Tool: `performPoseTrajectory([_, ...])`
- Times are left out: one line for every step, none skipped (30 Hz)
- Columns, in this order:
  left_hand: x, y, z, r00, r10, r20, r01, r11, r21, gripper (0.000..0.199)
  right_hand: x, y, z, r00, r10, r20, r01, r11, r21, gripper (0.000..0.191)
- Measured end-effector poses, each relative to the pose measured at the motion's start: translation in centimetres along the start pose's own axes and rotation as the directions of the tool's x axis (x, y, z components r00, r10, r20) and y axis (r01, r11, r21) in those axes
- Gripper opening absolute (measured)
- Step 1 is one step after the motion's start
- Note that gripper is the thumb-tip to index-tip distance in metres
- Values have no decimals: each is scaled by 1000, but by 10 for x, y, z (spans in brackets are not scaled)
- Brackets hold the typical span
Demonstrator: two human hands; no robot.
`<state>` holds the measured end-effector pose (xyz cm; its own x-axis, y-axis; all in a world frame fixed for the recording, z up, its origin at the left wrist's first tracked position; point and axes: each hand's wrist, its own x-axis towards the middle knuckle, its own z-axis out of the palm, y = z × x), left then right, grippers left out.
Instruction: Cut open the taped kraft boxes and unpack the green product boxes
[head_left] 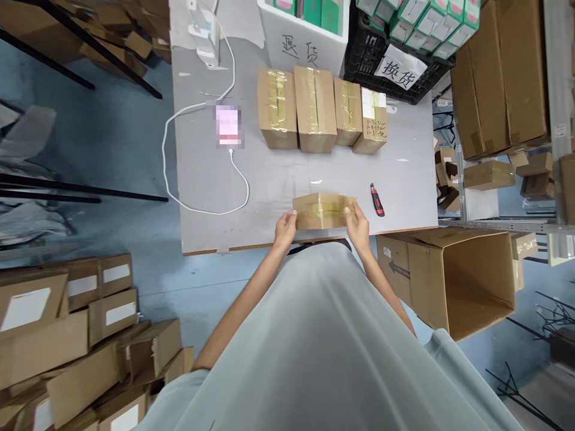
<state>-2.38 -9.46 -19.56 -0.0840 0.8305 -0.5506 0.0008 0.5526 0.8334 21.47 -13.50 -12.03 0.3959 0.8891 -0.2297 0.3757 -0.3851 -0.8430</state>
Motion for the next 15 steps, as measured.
performPoseTrajectory([-3,3,4,1000,-8,12,8,1000,-10,58,-7,-8,5,999,-16,34,16,1000,4,86])
performPoseTrajectory([-5,7,8,999,-18,27,19,999,-26,56,-14,-14,9,998,-25,53,25,1000,2,86])
performPoseTrajectory([-8,11,11,999,-25,44,27,999,-45,56,-19,-20,13,998,-29,54,29,1000,-3,87])
performPoseTrajectory([-11,16,12,998,-24,62,28,997,-65,56,-22,-23,16,999,-31,42,32,999,-9,87])
performPoseTrajectory([-15,20,12,997,-15,76,21,996,-87,58,-24,-26,17,999,-32,26,32,999,-12,85])
performPoseTrajectory([-18,25,11,996,4,85,6,994,-109,59,-24,-27,17,999,-32,18,32,999,-8,82])
performPoseTrajectory([-21,30,8,995,29,90,-17,992,-128,60,-24,-27,15,999,-30,24,30,1000,2,78])
performPoseTrajectory([-25,34,4,994,57,91,-44,989,-139,60,-23,-26,14,999,-26,44,26,1000,17,74])
performPoseTrajectory([-27,39,-1,992,85,90,-72,988,-137,58,-22,-25,13,997,-24,70,21,999,34,72])
performPoseTrajectory([-30,43,-6,990,108,89,-97,988,-122,56,-21,-23,13,995,-21,94,16,999,49,70])
performPoseTrajectory([-32,46,-11,988,124,90,-116,989,-94,53,-20,-21,14,994,-18,111,11,998,64,69])
performPoseTrajectory([-33,49,-15,987,132,93,-127,990,-55,51,-19,-19,17,993,-17,120,8,997,76,69])
performPoseTrajectory([-34,51,-18,986,133,96,-133,991,-12,48,-19,-17,20,992,-18,124,7,996,90,69])
performPoseTrajectory([-34,52,-20,987,130,97,-134,991,30,46,-20,-14,24,992,-23,124,10,994,107,69])
performPoseTrajectory([-34,52,-21,987,125,96,-132,989,65,44,-21,-12,28,992,-29,120,14,992,126,69])
